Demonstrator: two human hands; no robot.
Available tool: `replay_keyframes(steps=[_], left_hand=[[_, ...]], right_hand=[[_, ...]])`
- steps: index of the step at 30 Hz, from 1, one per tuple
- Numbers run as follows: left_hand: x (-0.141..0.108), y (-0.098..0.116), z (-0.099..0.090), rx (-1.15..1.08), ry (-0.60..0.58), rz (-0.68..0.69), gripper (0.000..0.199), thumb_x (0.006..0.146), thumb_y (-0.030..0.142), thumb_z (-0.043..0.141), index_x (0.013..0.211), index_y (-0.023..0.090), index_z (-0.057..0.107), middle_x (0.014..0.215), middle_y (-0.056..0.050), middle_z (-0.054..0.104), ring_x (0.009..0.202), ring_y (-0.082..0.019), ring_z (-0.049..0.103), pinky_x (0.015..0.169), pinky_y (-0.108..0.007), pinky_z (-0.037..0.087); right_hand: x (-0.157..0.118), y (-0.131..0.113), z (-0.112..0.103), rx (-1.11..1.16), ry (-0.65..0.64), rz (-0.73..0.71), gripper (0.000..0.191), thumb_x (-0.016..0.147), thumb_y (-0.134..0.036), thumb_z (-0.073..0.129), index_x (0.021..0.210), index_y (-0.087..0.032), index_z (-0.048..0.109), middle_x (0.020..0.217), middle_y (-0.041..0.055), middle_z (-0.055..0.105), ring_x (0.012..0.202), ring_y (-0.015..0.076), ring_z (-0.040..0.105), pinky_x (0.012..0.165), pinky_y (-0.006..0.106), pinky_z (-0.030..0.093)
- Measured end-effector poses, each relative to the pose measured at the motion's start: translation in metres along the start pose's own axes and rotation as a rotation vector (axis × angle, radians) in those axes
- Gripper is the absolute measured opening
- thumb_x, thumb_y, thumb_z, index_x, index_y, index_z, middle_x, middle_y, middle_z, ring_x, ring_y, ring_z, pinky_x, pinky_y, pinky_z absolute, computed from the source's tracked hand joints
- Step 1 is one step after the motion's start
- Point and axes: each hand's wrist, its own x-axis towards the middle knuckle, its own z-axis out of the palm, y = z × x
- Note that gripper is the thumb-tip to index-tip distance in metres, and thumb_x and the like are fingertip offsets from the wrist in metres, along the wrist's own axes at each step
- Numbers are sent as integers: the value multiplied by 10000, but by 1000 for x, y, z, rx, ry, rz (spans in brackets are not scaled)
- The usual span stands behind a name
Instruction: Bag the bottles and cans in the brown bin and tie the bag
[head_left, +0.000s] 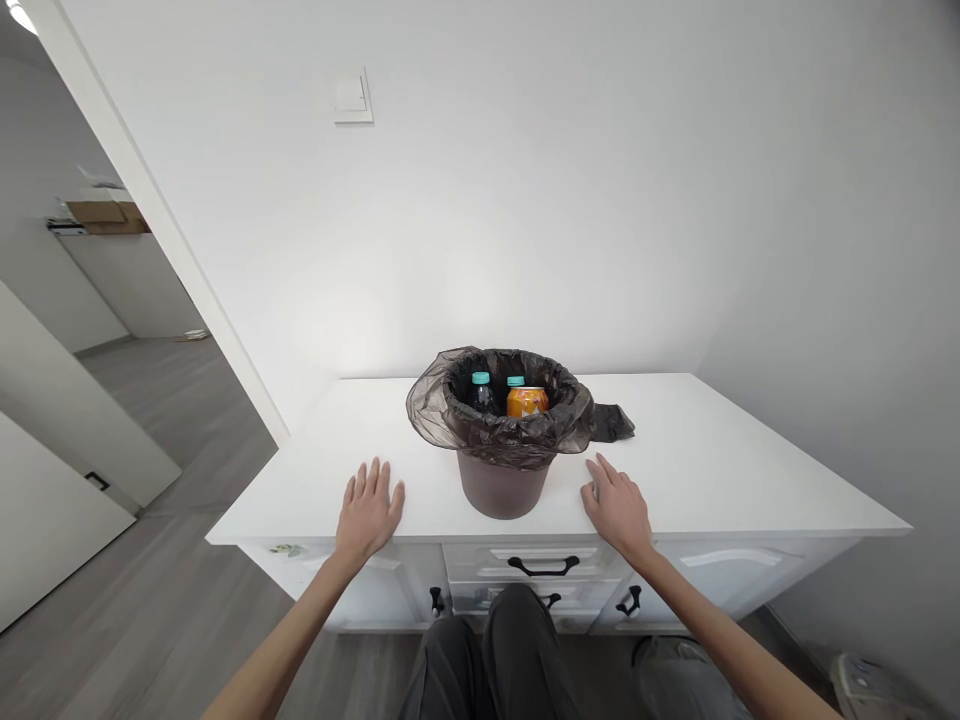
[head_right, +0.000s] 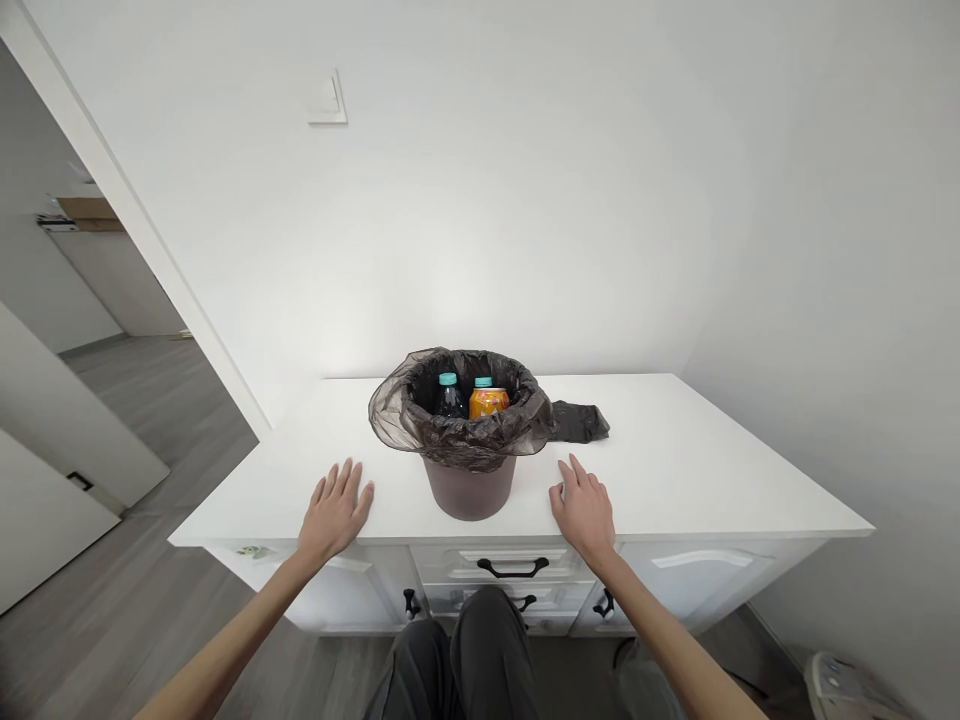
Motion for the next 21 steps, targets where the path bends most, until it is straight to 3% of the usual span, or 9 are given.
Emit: replay_keyframes(steps=[11,21], left_hand=[[-1,-2,1,22,-12,20,668,1028,466,291,1527,64,477,1626,-159,392,1529,-371,328,1240,-541,290],[0,-2,0,-9,-22,16,666,1018,462,308,1534,73,470,1624,-157,399,1538,-365,310,1248,-537,273]], right_hand=[[-1,-3,-9,-4,-8,-28,469,983,-219,413,1389,-156,639,1508,66,574,1085,274,610,942,397,452],[-2,-2,-10,1,16,-30,453,990,-221,416,1374,-163,650,1493,62,588,1068,274,619,927,402,466]])
